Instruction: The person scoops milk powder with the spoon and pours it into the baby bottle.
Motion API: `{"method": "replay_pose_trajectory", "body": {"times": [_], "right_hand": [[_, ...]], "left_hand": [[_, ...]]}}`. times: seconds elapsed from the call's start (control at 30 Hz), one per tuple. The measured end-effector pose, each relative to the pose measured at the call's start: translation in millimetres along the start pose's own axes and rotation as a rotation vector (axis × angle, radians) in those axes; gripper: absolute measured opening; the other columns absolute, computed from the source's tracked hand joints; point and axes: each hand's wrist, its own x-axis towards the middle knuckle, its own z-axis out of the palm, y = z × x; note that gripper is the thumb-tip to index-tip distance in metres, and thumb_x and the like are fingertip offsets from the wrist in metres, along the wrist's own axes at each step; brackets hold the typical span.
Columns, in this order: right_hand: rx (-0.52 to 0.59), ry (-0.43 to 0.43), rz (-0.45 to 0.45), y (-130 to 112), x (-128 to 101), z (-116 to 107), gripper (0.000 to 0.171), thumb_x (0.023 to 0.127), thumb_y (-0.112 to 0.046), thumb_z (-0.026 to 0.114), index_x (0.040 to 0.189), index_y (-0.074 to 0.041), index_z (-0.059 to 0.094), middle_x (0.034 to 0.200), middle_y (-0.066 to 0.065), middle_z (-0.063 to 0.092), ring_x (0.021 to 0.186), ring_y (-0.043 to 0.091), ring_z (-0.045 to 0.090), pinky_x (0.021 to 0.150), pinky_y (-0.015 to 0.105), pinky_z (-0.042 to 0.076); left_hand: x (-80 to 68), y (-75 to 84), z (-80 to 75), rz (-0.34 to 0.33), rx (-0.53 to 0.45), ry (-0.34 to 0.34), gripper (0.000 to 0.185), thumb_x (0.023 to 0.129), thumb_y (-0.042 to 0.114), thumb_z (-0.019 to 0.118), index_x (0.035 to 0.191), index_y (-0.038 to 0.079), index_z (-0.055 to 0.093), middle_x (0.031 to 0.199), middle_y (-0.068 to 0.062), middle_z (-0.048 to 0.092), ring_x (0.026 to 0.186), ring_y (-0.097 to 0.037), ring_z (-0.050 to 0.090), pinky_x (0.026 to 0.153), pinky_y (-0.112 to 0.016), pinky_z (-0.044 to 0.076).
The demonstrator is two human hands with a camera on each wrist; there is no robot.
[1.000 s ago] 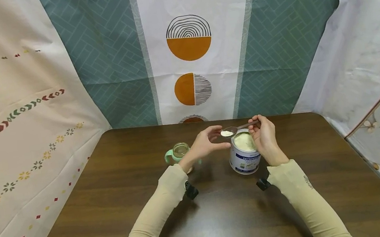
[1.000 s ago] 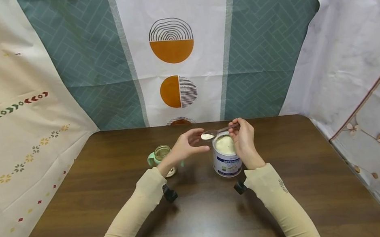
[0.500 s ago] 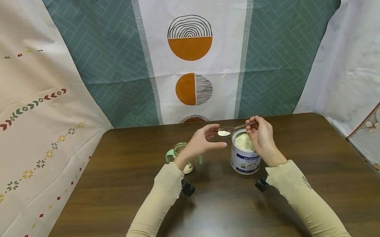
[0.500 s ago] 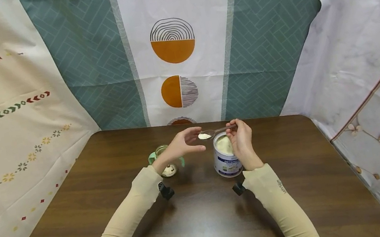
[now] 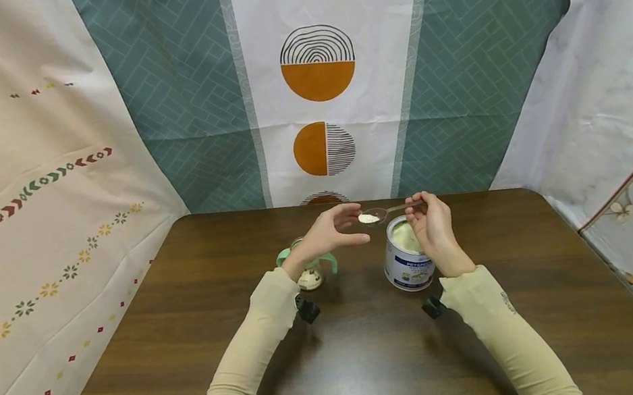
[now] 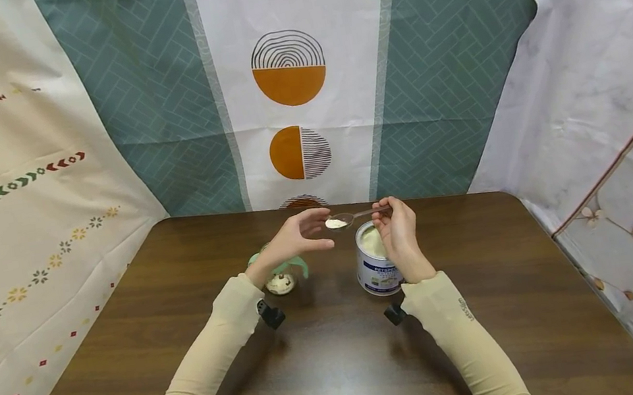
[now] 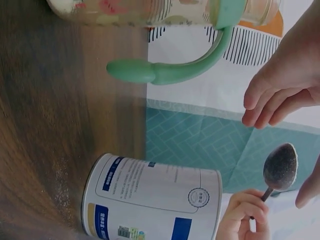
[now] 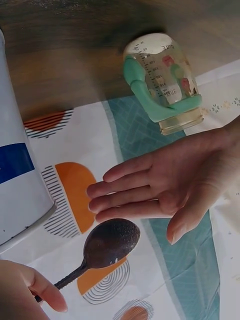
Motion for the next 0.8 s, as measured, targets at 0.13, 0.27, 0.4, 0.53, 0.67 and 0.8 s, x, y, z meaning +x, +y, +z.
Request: {"method": "replay_pose_trajectory", "body": {"times": [0.13,0.27,0.4,0.53,0.67,0.8], "right_hand": [[0.008,-0.001,0.005,1,0,2,0.034,0.106,-0.016,0.031,0.081,-0.008,0.054,0.078,0.002,0.059,0.063,0.009,0.052,0.055,0.012,0.046],[0.001,-0.013,0.009,2,0,3,0.035,0.106,-0.016,0.03,0.082,-0.008,0.053,0.079,0.002,0.058,0.064,0.008,0.052,0.056,0.012,0.046],[-0.015,-0.032,0.014,4,0,4,0.034,0.106,-0.017,0.03,0.083,-0.008,0.053,0.079,0.001,0.059,0.065,0.008,0.052,0.057,0.012,0.046],[-0.023,-0.043,0.027,6,1,5,0.033,0.106,-0.017,0.031,0.083,-0.008,0.053,0.08,0.001,0.059,0.065,0.008,0.053,0.058,0.012,0.046],[-0.027,-0.047,0.048,8,1,7,0.033,0.106,-0.016,0.031,0.083,-0.008,0.053,0.081,0.001,0.058,0.066,0.008,0.052,0.058,0.012,0.046],[-0.029,-0.057,0.053,11,1,10,0.033,0.106,-0.016,0.031,0.083,-0.008,0.053,0.081,0.002,0.059,0.067,0.008,0.052,0.058,0.012,0.046]], "left_hand": [[-2.5,1.0,-2.9,0.005,-0.007,-0.001,0.064,0.085,0.011,0.074,0.142,0.006,0.045,0.141,-0.013,0.051,0.132,-0.03,0.048,0.114,-0.038,0.038],[-5.0,1.0,-5.9,0.013,-0.002,-0.001,0.064,0.085,0.011,0.074,0.142,0.007,0.044,0.141,-0.012,0.051,0.133,-0.028,0.048,0.114,-0.041,0.037],[-7.9,2.0,-9.6,0.005,-0.005,0.002,0.065,0.084,0.015,0.075,0.142,0.011,0.045,0.142,-0.009,0.051,0.134,-0.025,0.047,0.113,-0.041,0.038],[-10.5,3.6,-13.1,0.002,-0.014,0.006,0.067,0.083,0.014,0.076,0.143,0.012,0.044,0.143,-0.01,0.051,0.135,-0.026,0.046,0.114,-0.045,0.037],[-12.6,3.1,-17.3,0.025,-0.028,0.01,0.068,0.083,0.01,0.075,0.143,0.008,0.043,0.143,-0.013,0.05,0.136,-0.028,0.045,0.115,-0.049,0.033],[-15.7,2.0,-21.8,0.056,-0.039,0.024,0.066,0.084,0.008,0.074,0.143,0.007,0.044,0.142,-0.015,0.05,0.135,-0.03,0.045,0.115,-0.049,0.034]]}}
